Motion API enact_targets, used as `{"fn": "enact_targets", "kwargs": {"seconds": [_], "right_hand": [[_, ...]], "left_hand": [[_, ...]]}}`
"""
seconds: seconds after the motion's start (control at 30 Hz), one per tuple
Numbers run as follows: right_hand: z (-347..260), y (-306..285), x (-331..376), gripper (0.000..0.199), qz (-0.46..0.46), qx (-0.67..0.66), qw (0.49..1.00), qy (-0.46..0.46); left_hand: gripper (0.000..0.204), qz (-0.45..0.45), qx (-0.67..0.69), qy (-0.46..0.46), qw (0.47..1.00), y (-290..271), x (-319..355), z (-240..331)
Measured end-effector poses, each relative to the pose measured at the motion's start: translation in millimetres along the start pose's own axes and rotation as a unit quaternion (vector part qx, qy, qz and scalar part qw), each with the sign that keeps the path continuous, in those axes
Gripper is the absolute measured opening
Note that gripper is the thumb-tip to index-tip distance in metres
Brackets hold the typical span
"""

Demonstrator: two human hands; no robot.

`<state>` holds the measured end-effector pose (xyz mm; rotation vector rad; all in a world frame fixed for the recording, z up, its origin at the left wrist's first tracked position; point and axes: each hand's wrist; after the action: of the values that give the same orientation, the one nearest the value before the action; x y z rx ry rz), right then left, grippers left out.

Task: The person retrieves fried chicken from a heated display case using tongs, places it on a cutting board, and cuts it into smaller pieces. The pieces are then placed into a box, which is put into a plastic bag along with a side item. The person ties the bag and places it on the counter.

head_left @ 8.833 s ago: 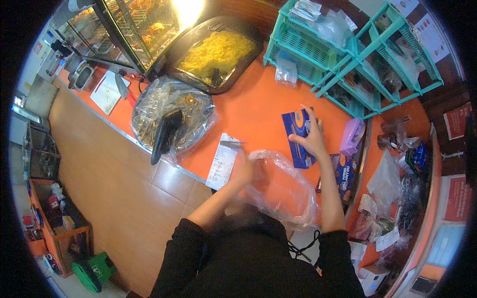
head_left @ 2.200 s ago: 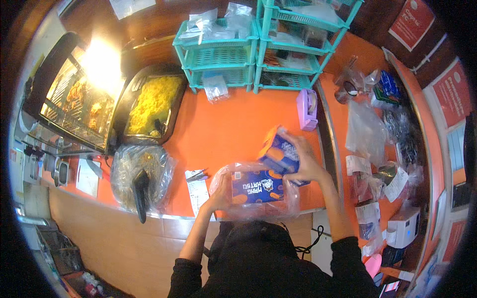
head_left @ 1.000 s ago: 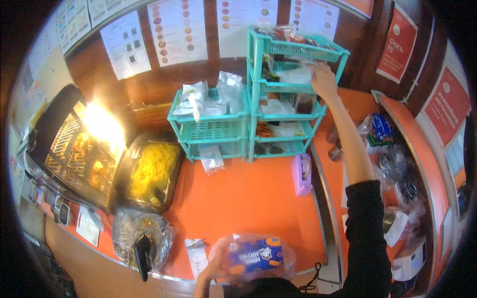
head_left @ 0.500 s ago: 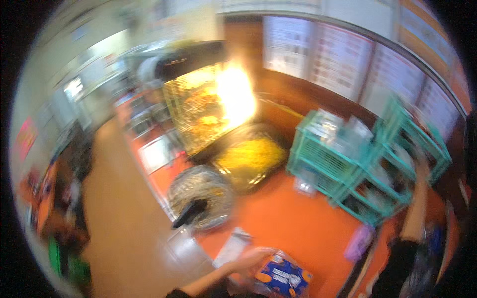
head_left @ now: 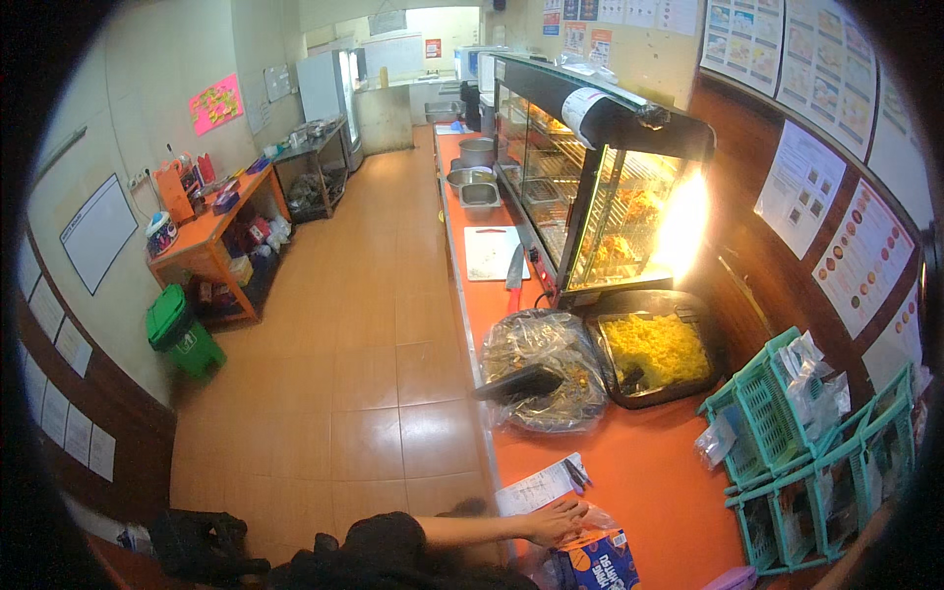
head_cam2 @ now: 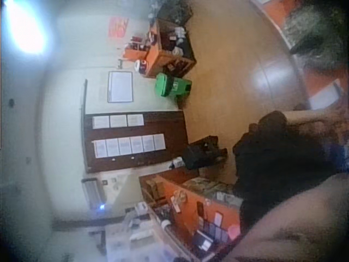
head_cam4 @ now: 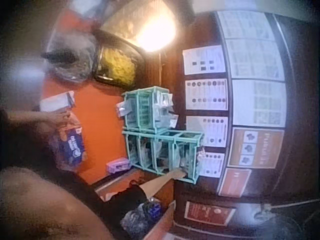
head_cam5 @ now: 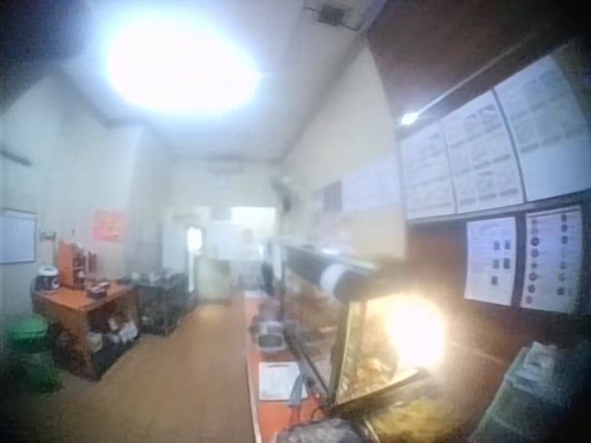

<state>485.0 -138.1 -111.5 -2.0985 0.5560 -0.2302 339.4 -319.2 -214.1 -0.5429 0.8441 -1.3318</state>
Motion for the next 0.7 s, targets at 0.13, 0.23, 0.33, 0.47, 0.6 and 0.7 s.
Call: {"fn": "enact_targets", "kwargs": {"seconds": [0.13,0.23,0.33,0.47,0.6,0.7], "right_hand": [[7.9,-8.7,6.3,0.040,0.023,-0.010,0.999,0.023],[14.5,-54.0,13.7,0.036,0.100,-0.024,0.992,0.071],[26.1,-134.9,20.5,0.033,0.222,-0.035,0.968,0.107],[29.0,-228.9,53.9,0.029,0.345,-0.081,0.931,0.081],[-51.2,-137.0,27.2,0.014,0.236,-0.256,0.936,0.046],[-26.4,-34.4,16.3,0.013,0.076,-0.144,0.985,0.047]], "left_hand": [[0.039,0.135,-0.107,-0.029,0.985,26.1,11.1,-4.1],[0.044,0.101,0.076,-0.034,0.991,45.3,3.7,-27.3],[0.048,0.091,0.140,-0.070,0.984,86.7,2.4,-59.3],[0.051,0.130,0.225,0.051,0.964,68.0,-16.4,-55.5],[0.058,0.085,0.252,0.088,0.960,40.6,-19.4,-55.2],[0.065,-0.019,0.193,0.050,0.980,27.6,-28.3,-63.3]]}}
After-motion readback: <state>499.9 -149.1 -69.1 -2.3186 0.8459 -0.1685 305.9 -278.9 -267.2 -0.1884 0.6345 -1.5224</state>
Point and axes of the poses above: each hand's wrist, its own x-axis away from the middle knuckle, its own y-axis out of the palm, z = x × y, and after that the axes turned 15 degrees about z, right-handed
